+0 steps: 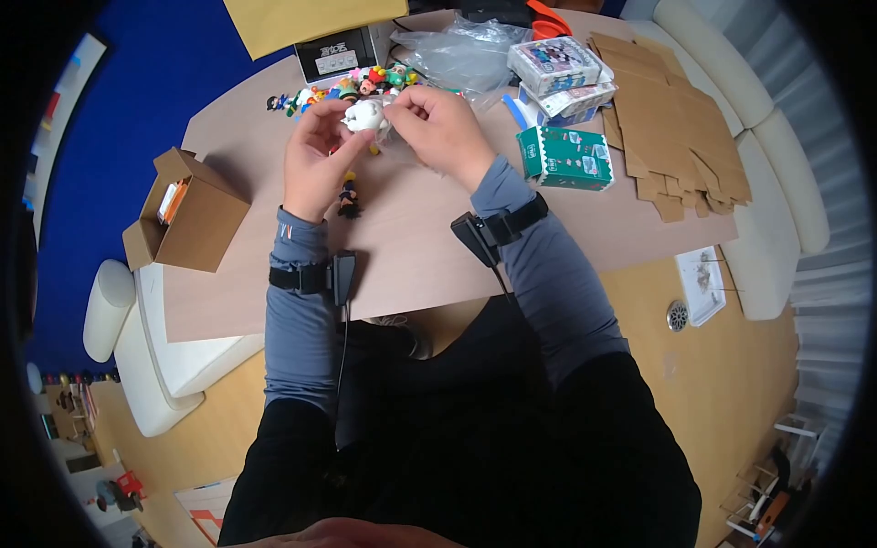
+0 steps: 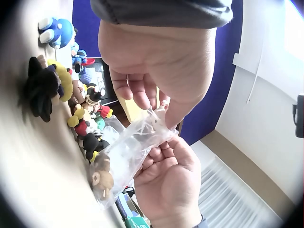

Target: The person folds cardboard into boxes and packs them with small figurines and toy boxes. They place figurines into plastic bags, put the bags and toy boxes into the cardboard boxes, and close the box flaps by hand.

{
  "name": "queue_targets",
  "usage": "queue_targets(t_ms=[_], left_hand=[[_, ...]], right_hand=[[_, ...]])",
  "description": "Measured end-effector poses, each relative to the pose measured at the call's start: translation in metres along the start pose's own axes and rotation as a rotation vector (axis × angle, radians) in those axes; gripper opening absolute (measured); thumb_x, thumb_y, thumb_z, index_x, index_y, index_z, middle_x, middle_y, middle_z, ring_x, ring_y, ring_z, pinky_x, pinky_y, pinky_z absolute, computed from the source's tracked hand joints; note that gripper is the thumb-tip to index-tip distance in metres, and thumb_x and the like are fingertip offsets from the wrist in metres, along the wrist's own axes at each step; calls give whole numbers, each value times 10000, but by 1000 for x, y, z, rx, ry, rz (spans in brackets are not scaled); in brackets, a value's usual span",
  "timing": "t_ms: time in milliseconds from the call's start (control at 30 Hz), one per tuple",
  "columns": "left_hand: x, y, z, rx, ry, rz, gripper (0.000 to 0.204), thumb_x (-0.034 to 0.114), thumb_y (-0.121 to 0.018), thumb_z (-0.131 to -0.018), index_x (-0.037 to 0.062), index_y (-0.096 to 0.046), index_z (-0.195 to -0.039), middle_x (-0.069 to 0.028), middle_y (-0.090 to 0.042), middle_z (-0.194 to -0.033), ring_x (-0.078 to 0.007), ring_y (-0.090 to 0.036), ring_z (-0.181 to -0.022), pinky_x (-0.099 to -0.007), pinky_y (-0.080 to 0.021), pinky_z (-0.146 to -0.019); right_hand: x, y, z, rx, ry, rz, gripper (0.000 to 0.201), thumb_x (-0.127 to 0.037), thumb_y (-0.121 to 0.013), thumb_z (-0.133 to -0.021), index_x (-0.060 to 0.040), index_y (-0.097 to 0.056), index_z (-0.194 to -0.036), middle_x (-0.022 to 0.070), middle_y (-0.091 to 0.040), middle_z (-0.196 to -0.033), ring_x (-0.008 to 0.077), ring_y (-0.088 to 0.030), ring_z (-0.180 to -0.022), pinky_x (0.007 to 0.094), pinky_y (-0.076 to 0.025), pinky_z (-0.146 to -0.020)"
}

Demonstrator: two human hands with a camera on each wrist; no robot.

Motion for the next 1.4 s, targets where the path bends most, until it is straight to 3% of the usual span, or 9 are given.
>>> queue_targets(t_ms=[67,200,300,500,567,667,900,1067,1400], left_hand=[[-3,-2,0,-42,11,-22,454,0,-781,-872,-3,-599,-1288,-43,-675,-1116,-65,-599,-862,-224,-509,-769],[-8,-6,2,-62,97,-21,392,15,-765,-897,-11,-622,-1261,-52,-691,-1094,-74,-622,-880,-228,-514,-779],[-4,-5,2,-19,60,39,329,74,-773,-891,0,-676,-1197,4,-689,-914,-54,-593,-762,-208,-473,-709],[1,-3,1,-38,-5,-84,276,96,-775,-883,29,-721,-1145,-26,-693,-1054,-68,-604,-825,-226,-489,-723],[6,-5,0,-77,-42,-186,268,51,-737,-922,18,-704,-1186,-51,-651,-1216,-115,-643,-969,-254,-522,-841],[0,-3,-2,-51,-63,-121,264,105,-785,-866,45,-735,-1119,-41,-625,-1198,-88,-606,-865,-222,-495,-743],[-8,-20,4,-195,-61,-184,262,144,-736,-935,64,-725,-1184,-59,-609,-1218,-110,-628,-914,-241,-520,-781],[-27,-34,13,-323,287,106,300,148,-651,-1011,57,-659,-1297,-59,-658,-1190,-116,-655,-934,-260,-550,-807],[-10,-7,1,-44,149,241,367,4,-712,-933,-22,-597,-1280,-56,-686,-1049,-105,-661,-897,-251,-552,-825]], right_hand=[[-2,1,0,5,25,-1,148,-165,-642,-1006,-47,-660,-919,-59,-608,-818,14,-522,-744,200,-426,-639],[-3,3,-1,38,51,-66,174,-182,-649,-986,-27,-670,-911,-40,-615,-778,27,-524,-705,222,-430,-613],[-5,5,-1,68,83,-95,208,-210,-661,-966,-14,-680,-899,-26,-616,-723,37,-521,-652,239,-427,-569],[-6,5,0,61,71,-100,196,-200,-657,-967,-20,-671,-890,-30,-616,-740,35,-519,-656,234,-424,-569],[-6,5,0,58,57,-101,193,-197,-656,-966,-21,-671,-887,-30,-619,-746,35,-521,-660,233,-426,-570],[-8,4,-1,53,91,-103,192,-193,-661,-962,-19,-671,-883,-29,-622,-746,36,-524,-669,238,-434,-580],[-12,2,4,19,3,-74,206,-203,-654,-967,-15,-677,-887,-31,-635,-777,40,-529,-709,245,-446,-628],[-5,-1,-2,-20,57,-172,198,-195,-646,-977,-17,-677,-897,-33,-639,-793,35,-536,-731,235,-445,-640],[-2,6,-1,61,21,-142,172,-178,-666,-961,-21,-673,-894,-31,-639,-779,27,-549,-697,228,-442,-593]])
Point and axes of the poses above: each hand's wrist, its own z-axis away from the middle knuckle, its own y-axis out of the back of the hand, x = y × z, the point moved 10 cm from there along -z, towards the middle knuckle
